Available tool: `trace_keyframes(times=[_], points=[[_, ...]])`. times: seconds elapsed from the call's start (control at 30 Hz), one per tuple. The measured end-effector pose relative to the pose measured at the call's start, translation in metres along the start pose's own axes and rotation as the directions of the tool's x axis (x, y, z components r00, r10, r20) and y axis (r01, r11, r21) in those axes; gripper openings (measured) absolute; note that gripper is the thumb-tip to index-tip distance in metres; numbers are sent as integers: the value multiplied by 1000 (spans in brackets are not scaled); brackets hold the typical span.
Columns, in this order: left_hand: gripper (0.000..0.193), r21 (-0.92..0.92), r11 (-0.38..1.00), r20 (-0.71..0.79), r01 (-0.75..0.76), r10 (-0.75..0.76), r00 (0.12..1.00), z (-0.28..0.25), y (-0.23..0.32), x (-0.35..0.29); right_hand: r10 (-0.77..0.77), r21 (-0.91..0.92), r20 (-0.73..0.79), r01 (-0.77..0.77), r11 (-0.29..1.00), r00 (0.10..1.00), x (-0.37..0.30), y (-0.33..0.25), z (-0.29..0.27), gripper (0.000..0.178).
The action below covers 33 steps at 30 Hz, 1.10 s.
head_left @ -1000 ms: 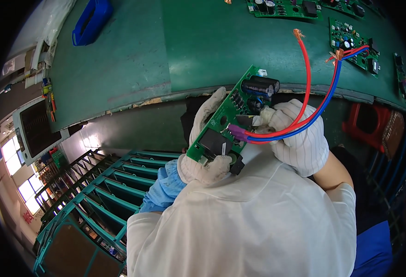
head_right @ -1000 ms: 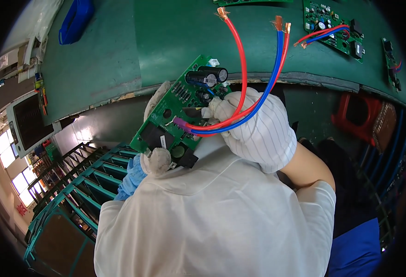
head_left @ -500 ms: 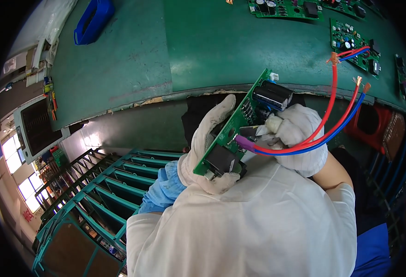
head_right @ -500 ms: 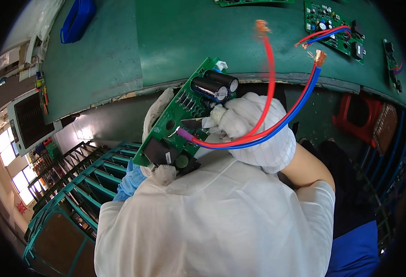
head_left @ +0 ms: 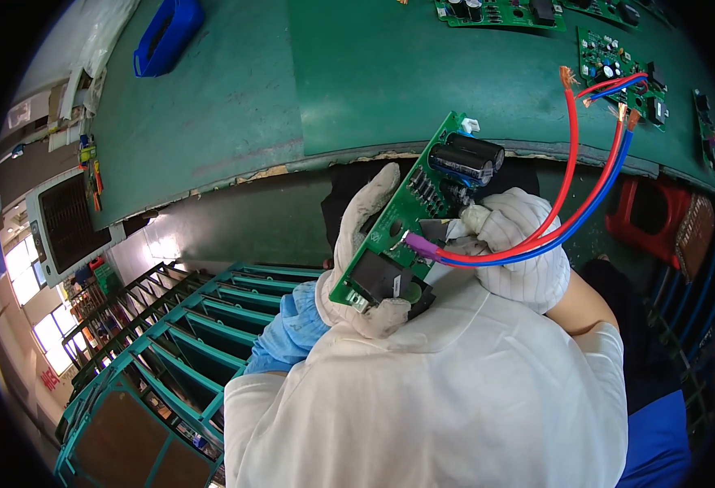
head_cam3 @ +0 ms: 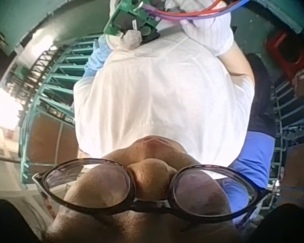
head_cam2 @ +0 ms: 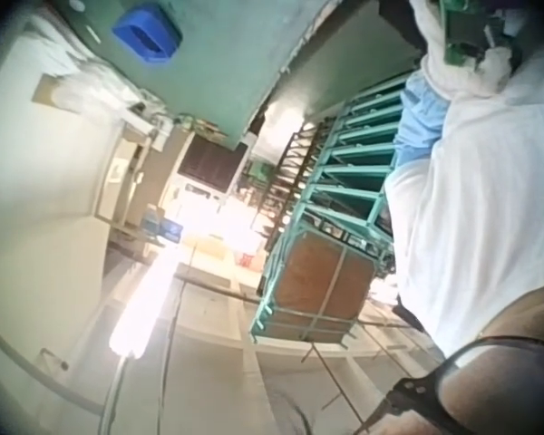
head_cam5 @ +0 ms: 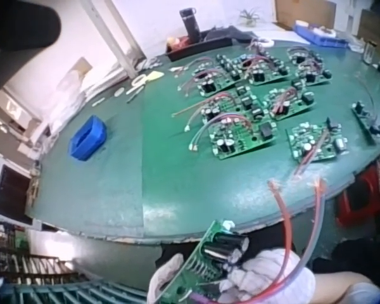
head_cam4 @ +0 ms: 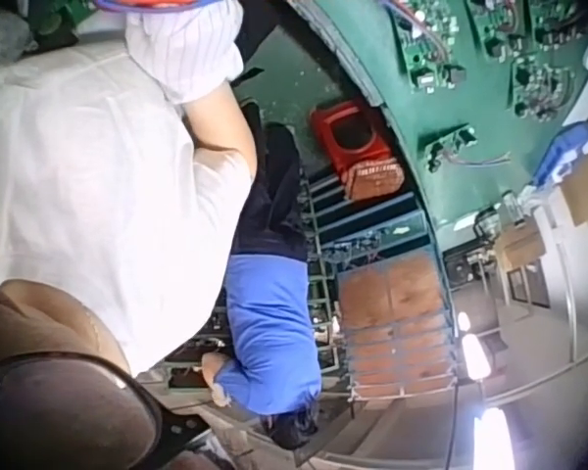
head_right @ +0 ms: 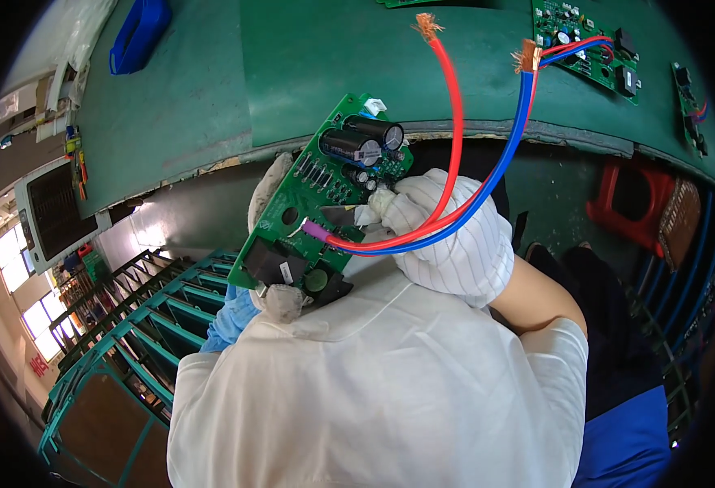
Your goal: The person picks up circuit boards, turns them over, and scrapes components and wires on the boards using a utility knife blade before placing them back onto the workbench.
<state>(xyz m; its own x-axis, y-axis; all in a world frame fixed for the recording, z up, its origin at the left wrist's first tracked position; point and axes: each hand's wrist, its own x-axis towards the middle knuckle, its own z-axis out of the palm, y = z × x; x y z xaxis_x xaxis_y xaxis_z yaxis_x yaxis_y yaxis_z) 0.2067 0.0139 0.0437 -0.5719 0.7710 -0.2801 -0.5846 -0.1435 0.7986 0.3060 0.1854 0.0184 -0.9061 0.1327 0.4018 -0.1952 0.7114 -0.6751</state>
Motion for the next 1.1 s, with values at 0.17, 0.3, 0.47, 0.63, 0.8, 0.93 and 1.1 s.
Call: trace_keyframes(times=[0.17,0.3,0.47,0.63,0.8,0.93,1.1], points=[[117,-24,1000,-16,13,-14,1000,-2,5,-8,88,3,79,-88,996,993,3,-4,-2,25],[115,-32,999,47,-44,45,998,-11,-6,-3,-25,8,-32,26,1000,999,4,-2,4,31],[96,-116,987,-147,113,-129,981,-1,-7,0,-9,-10,-62,9,1000,998,1,-4,9,38],[76,33,944,-36,-327,328,944,-9,-26,3,70,-10,-51,-71,997,996,7,-13,13,32],[50,-736,633,19,239,-334,942,-43,-25,23,57,6,-46,-57,998,997,13,-17,12,33],[50,-133,972,-333,-192,139,933,-21,-37,10,100,-18,17,-100,995,995,13,-17,11,35],[57,-788,530,134,313,-349,927,-36,-23,22,42,-35,-24,-43,998,999,14,-19,8,35]])
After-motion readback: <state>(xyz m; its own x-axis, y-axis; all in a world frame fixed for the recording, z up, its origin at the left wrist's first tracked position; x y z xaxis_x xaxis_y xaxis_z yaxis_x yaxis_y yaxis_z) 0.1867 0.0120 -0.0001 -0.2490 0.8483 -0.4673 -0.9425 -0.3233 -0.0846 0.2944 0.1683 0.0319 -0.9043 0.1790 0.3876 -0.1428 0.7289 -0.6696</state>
